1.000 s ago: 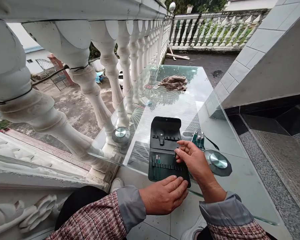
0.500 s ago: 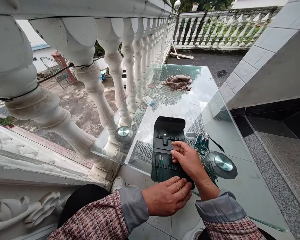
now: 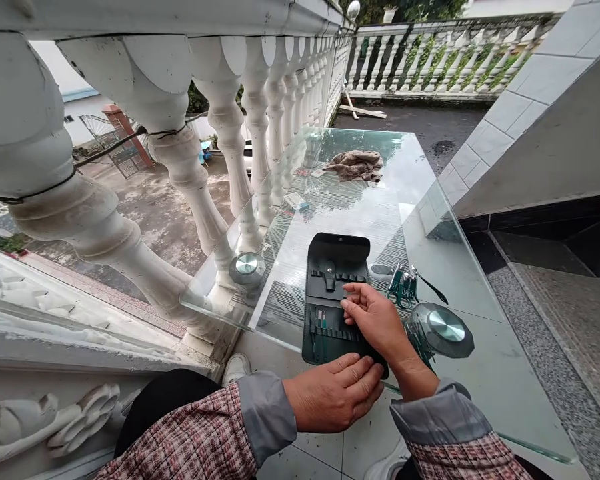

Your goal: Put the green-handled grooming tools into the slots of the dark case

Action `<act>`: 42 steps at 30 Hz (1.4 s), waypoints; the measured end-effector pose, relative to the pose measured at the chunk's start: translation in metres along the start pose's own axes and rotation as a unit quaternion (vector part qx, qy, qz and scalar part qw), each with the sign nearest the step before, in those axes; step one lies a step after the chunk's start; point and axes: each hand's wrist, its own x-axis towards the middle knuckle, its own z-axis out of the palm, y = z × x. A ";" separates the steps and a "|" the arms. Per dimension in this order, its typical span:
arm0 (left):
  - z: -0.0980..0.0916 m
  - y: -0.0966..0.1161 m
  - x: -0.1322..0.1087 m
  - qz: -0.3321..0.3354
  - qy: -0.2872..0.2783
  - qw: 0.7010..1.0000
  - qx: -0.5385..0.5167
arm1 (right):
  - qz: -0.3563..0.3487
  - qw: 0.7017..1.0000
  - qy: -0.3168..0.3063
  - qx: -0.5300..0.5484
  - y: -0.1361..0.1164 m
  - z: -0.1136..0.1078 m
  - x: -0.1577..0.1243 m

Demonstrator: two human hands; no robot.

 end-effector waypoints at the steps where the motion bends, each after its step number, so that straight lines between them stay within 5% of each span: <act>1: 0.000 0.000 0.000 0.000 -0.001 1.000 0.000 | 0.002 1.000 -0.007 -0.007 0.001 0.000 0.000; 4: -0.002 -0.001 0.000 -0.002 -0.004 1.000 0.002 | -0.004 0.998 -0.021 -0.066 0.000 -0.003 0.000; 10: -0.003 -0.002 0.000 0.004 -0.004 1.000 -0.001 | -0.123 0.955 -0.029 -0.270 -0.003 -0.010 -0.003; 16: 0.001 -0.001 0.000 0.001 0.003 1.000 -0.001 | -0.176 0.949 -0.064 -0.252 -0.005 -0.017 -0.010; 20: 0.003 0.001 -0.002 -0.006 0.001 1.000 0.008 | -0.184 0.960 0.040 -0.205 -0.005 -0.049 -0.008; 23: 0.002 0.002 -0.003 -0.016 -0.005 1.000 0.019 | -0.120 0.957 0.155 -0.213 -0.002 -0.081 -0.011; 26: 0.000 0.001 -0.002 -0.020 -0.010 1.000 0.020 | -0.059 0.951 0.199 -0.231 0.004 -0.103 -0.019; 32: 0.001 0.000 0.000 -0.018 -0.012 1.000 0.015 | -0.007 0.939 0.049 -0.341 0.019 -0.110 -0.038; 42: 0.004 -0.001 0.001 -0.013 -0.003 1.000 0.021 | 0.034 0.907 0.004 -0.420 0.024 -0.115 -0.048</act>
